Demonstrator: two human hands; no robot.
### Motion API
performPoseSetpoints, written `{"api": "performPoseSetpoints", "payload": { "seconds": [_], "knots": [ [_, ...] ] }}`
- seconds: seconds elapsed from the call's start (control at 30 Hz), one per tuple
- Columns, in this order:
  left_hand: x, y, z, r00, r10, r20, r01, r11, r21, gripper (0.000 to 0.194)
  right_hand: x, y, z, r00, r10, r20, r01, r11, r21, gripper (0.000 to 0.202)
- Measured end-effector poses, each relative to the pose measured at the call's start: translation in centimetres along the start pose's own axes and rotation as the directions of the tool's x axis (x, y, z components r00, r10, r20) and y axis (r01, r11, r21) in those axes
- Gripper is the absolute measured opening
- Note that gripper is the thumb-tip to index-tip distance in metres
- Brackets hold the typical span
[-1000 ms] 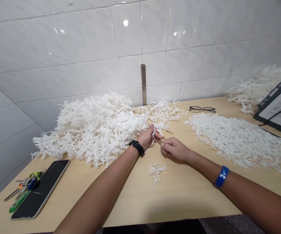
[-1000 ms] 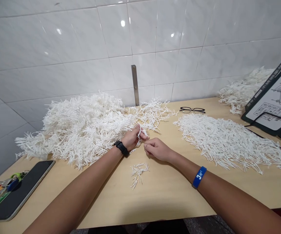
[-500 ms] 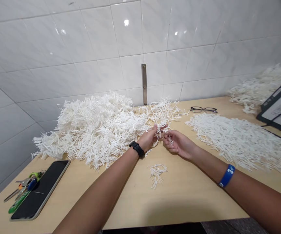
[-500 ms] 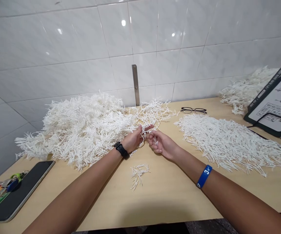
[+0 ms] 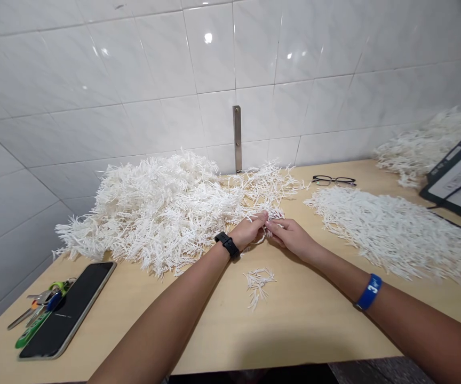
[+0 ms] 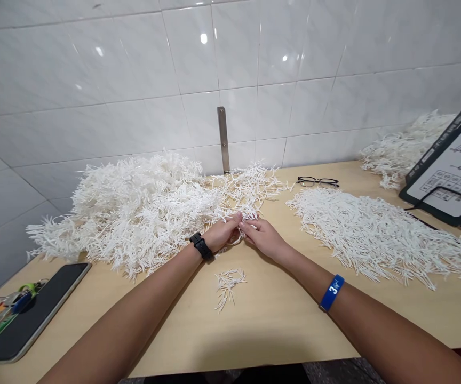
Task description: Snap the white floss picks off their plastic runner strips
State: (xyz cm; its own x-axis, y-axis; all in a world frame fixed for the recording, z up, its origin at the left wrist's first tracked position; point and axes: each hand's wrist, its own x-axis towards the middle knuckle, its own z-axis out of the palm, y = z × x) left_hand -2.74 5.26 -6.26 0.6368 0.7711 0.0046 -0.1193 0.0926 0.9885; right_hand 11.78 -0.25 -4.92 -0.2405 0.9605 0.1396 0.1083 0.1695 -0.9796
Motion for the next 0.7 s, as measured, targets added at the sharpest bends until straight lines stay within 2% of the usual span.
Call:
{"api": "performPoseSetpoints", "payload": {
  "seconds": [0.27,0.4,0.47,0.57,0.7],
  "knots": [
    [-0.1,0.7,0.9,0.995,0.004,-0.104,-0.015,0.995,-0.103,0.05,-0.2,0.3,0.3,0.999,0.051,0.011,-0.051,0.997,0.063,0.051],
    [0.3,0.8,0.4,0.968,-0.05,-0.248,-0.008,0.974,-0.228,0.046,-0.7,0.1,0.6,0.989,0.03,0.143,-0.02,0.997,-0.069,0.051],
    [0.4,0.9,0.1,0.959,-0.095,-0.268,0.019,0.962,-0.271,0.048,-0.8,0.1,0.7,0.979,0.033,0.203,-0.017,0.997,-0.08,0.05],
    [0.4,0.9,-0.1,0.974,-0.119,-0.193,0.067,0.965,-0.254,0.05,-0.5,0.2,0.4,0.98,0.123,0.159,-0.146,0.979,0.144,0.04],
    [0.3,0.9,-0.1,0.986,-0.08,-0.148,0.045,0.973,-0.227,0.053,0.1,0.2,-1.1,0.936,0.307,0.175,-0.353,0.779,0.518,0.023]
  ]
}}
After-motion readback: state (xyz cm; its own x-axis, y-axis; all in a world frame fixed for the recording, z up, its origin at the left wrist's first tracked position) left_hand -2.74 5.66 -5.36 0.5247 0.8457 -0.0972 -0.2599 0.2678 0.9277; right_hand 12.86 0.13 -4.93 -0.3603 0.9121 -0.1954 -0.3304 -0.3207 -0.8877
